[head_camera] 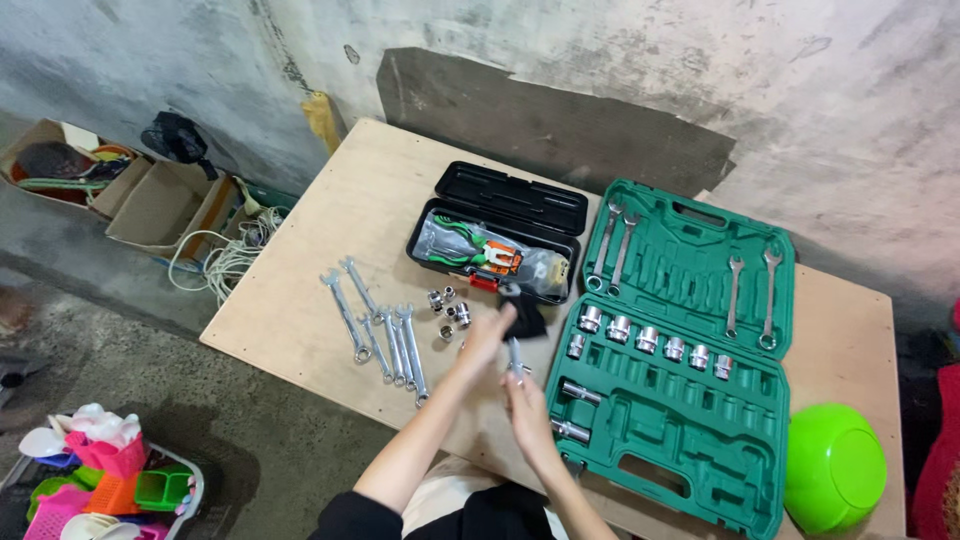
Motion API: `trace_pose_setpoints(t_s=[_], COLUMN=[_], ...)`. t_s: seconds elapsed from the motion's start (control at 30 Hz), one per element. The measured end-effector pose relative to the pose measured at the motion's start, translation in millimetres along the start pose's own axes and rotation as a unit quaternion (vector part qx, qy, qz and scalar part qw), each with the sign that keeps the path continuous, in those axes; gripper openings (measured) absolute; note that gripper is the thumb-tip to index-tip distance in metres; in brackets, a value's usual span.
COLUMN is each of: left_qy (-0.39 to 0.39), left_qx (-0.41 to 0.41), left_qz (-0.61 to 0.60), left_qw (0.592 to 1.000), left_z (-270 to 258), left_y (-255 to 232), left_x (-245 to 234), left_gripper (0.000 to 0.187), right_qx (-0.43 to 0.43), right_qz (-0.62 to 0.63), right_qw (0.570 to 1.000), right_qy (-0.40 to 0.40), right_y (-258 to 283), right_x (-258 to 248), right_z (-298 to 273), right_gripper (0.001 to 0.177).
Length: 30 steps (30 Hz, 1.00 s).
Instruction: The person wipes several metal wrenches and socket bits with a black cloth on a wooden table. The person picks up each tool, wipes it, and places it into a green toolbox.
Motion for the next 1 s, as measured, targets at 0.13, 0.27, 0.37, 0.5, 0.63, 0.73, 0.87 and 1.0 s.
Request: trace_pose_setpoints(t_s=[0.13,0.27,0.37,0.5,0.63,0.73,0.87,1.0], left_qy=[-0.08,-0.002,0.039,-0.033,-0.046,0.03,0.005,-0.029], left_qx=[-0.13,-0.165,-0.102,-0.107,-0.14,-0.213,-0.181,-0.188], left_qz=[-0.204,-0.217,-0.043,-0.163,-0.18,-0.251,-0.205,-0.231], left_qw=[0.967,0.962,0.993,0.98,0.973,0.944,0.962,0.954], left_z=[-16,-27,-10,-4,-19,-33,-25,-20], left_y=[9,13,13,11,-5,-14,-23,-23], left_x=[16,44,43,46,58,80,78,81], left_gripper=[0.04,0.038,0.049,0.044,0.038,0.032,0.038,0.033], right_qx=[-0.005,-0.082,-0.122,-0.021,-0.034,-0.057,-0.081,-0.08], right_qz=[-0.015,-0.012,-0.055,-0.021,-0.003,0.034,-0.034,-0.057], right_qw=[1.0,0.994,0.985,0.996,0.993,0.986,0.983,0.986], right_qy=[0.003,-0.068,-0.107,-0.089,-0.116,-0.156,-0.162,-0.137], right_y=[-11,2,-3,-32,-19,-13,-23,-25], right_x=[-15,-48,-46,-40,-67,-86,-72,-68], right_z=[12,35,26,9,18,20,1,-9], right_gripper=[0.028,0.029,0.029,0.03,0.032,0.034,0.035,0.034])
Point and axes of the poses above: each hand's wrist, its own z-axis towards the middle knuckle, its own x-axis out of the palm, y = z × x, the point moved 7 cm from there along z, towards the middle knuckle, and after that the axes turned 15 degrees about x, right-handed, at the moved point
